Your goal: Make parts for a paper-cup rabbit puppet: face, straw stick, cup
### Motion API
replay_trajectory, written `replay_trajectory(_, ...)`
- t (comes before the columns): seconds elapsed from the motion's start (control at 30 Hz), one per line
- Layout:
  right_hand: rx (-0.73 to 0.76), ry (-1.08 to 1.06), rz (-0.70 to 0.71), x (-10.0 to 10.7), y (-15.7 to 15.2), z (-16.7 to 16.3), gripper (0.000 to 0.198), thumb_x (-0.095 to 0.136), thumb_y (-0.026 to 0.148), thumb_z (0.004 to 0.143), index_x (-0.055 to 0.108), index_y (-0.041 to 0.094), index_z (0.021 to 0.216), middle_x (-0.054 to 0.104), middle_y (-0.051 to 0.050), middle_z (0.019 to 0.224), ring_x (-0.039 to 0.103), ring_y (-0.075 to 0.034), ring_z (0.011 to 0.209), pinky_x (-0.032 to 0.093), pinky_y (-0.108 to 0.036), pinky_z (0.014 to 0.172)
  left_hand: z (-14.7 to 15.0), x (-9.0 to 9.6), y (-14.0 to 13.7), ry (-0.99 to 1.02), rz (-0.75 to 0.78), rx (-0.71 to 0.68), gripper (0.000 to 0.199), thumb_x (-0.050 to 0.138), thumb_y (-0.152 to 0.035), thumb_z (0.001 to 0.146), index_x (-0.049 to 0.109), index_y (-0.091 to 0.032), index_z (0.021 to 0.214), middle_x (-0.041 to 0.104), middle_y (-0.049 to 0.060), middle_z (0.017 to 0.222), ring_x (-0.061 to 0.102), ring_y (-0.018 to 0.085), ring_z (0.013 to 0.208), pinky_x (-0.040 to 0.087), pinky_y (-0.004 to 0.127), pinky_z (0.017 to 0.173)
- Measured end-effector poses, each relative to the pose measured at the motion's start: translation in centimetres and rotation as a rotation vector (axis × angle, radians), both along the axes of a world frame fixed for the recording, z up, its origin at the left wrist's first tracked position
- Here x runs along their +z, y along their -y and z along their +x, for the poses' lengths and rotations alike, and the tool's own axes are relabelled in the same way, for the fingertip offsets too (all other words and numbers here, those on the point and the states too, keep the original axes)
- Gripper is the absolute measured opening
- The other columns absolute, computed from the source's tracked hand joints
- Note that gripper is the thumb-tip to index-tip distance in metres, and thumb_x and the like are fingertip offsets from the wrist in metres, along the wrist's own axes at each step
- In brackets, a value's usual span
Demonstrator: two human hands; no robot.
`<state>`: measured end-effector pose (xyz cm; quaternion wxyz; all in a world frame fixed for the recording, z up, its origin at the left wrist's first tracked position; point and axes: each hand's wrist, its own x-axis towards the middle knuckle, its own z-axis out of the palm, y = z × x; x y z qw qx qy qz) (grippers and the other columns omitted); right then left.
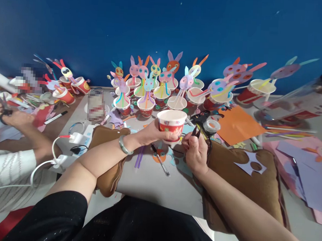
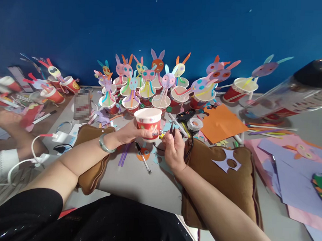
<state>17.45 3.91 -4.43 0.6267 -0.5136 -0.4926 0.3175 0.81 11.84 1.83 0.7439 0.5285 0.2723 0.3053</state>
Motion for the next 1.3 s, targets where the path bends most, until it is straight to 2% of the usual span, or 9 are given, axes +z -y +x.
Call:
replay_trajectory(0.07, 0.066, -0.066, -0.037, 0.1, 0.3, -0.2, 0.057, 0.043, 0.076, 0.098, 0.051, 0.024, 0.077, 0.042, 0.003, 0.06, 0.034, -0.012, 0.05, 0.03, -0.029, 0.047, -0.1, 0.0, -0.4, 0.056, -0.133, 0.062, 0.06, 0.094, -0.048, 0.062, 0.071, -0.013, 0.105, 0.079, 0.013, 0.099, 0.076, 0.027, 0.096, 0.06, 0.042, 0.093)
replay_trajectory(0.17, 0.205, -0.076, -0.093, 0.3, 0.9, -0.5, 0.056, 0.041, 0.075, 0.099, 0.056, 0.024, 0.083, 0.041, 0.003, 0.061, 0.034, -0.013, 0.05, 0.027, -0.029, 0.046, -0.2, 0.4, -0.9, 0.128, -0.33, 0.125, 0.054, 0.087, -0.051, 0.074, 0.07, -0.011, 0.106, 0.079, 0.015, 0.096, 0.078, 0.029, 0.098, 0.06, 0.048, 0.1)
replay_trajectory(0.27, 0.329, 0.04, -0.085, 0.4, 1.4, -0.7, 0.051, 0.041, 0.07, 0.102, 0.058, 0.024, 0.092, 0.044, 0.002, 0.065, 0.036, -0.014, 0.054, 0.032, -0.031, 0.05, -0.3, 1.0, -1.2, 0.095, -0.497, 0.131, 0.045, 0.071, -0.049, 0.091, 0.069, -0.008, 0.108, 0.079, 0.017, 0.097, 0.078, 0.028, 0.1, 0.058, 0.049, 0.107)
replay_trajectory(0.37, 0.392, 0.2, -0.03, 0.8, 1.6, -0.8, 0.047, 0.04, 0.067, 0.104, 0.056, 0.023, 0.095, 0.051, 0.0, 0.073, 0.043, -0.016, 0.062, 0.04, -0.033, 0.059, -0.4, 1.3, -1.4, 0.08, -0.575, 0.12, 0.05, 0.063, -0.052, 0.096, 0.068, -0.006, 0.113, 0.079, 0.019, 0.103, 0.078, 0.028, 0.105, 0.058, 0.048, 0.109)
replay_trajectory(0.47, 0.439, 0.245, -0.043, 1.2, 1.7, -0.9, 0.047, 0.04, 0.067, 0.104, 0.055, 0.024, 0.094, 0.054, 0.0, 0.072, 0.046, -0.017, 0.064, 0.042, -0.034, 0.064, -0.3, 1.1, -1.3, 0.096, -0.583, 0.113, 0.055, 0.062, -0.056, 0.096, 0.067, -0.006, 0.119, 0.078, 0.019, 0.107, 0.075, 0.031, 0.114, 0.058, 0.051, 0.11)
replay_trajectory(0.77, 0.427, 0.166, -0.187, 2.0, 1.3, -1.4, 0.051, 0.04, 0.073, 0.102, 0.049, 0.026, 0.083, 0.047, 0.004, 0.059, 0.04, -0.015, 0.054, 0.036, -0.032, 0.056, 0.1, 0.6, -0.6, 0.079, -0.527, 0.131, 0.047, 0.068, -0.057, 0.091, 0.068, -0.013, 0.107, 0.075, 0.017, 0.111, 0.069, 0.033, 0.125, 0.05, 0.056, 0.119)
replay_trajectory(0.87, 0.438, 0.134, -0.212, 2.2, 1.2, -1.6, 0.053, 0.042, 0.075, 0.1, 0.05, 0.025, 0.083, 0.047, 0.004, 0.058, 0.04, -0.014, 0.053, 0.035, -0.031, 0.054, 0.2, 0.0, -0.7, 0.06, -0.499, 0.118, 0.049, 0.069, -0.063, 0.087, 0.069, -0.017, 0.104, 0.076, 0.016, 0.111, 0.068, 0.035, 0.127, 0.052, 0.058, 0.116)
replay_trajectory(1.0, 0.428, 0.124, -0.213, 2.2, 1.0, -1.8, 0.056, 0.044, 0.077, 0.098, 0.049, 0.025, 0.081, 0.049, 0.004, 0.059, 0.042, -0.014, 0.054, 0.035, -0.03, 0.055, 0.3, -0.7, -0.8, 0.02, -0.477, 0.127, 0.056, 0.072, -0.07, 0.081, 0.07, -0.019, 0.103, 0.077, 0.015, 0.111, 0.072, 0.034, 0.118, 0.055, 0.054, 0.112)
replay_trajectory(1.3, 0.443, 0.008, -0.247, 2.3, 0.8, -2.0, 0.056, 0.047, 0.078, 0.096, 0.044, 0.026, 0.077, 0.045, 0.006, 0.057, 0.036, -0.011, 0.049, 0.032, -0.028, 0.049, 0.4, -0.6, -0.8, 0.017, -0.476, 0.146, 0.057, 0.069, -0.067, 0.086, 0.07, -0.016, 0.112, 0.079, 0.017, 0.107, 0.074, 0.033, 0.115, 0.062, 0.043, 0.096)
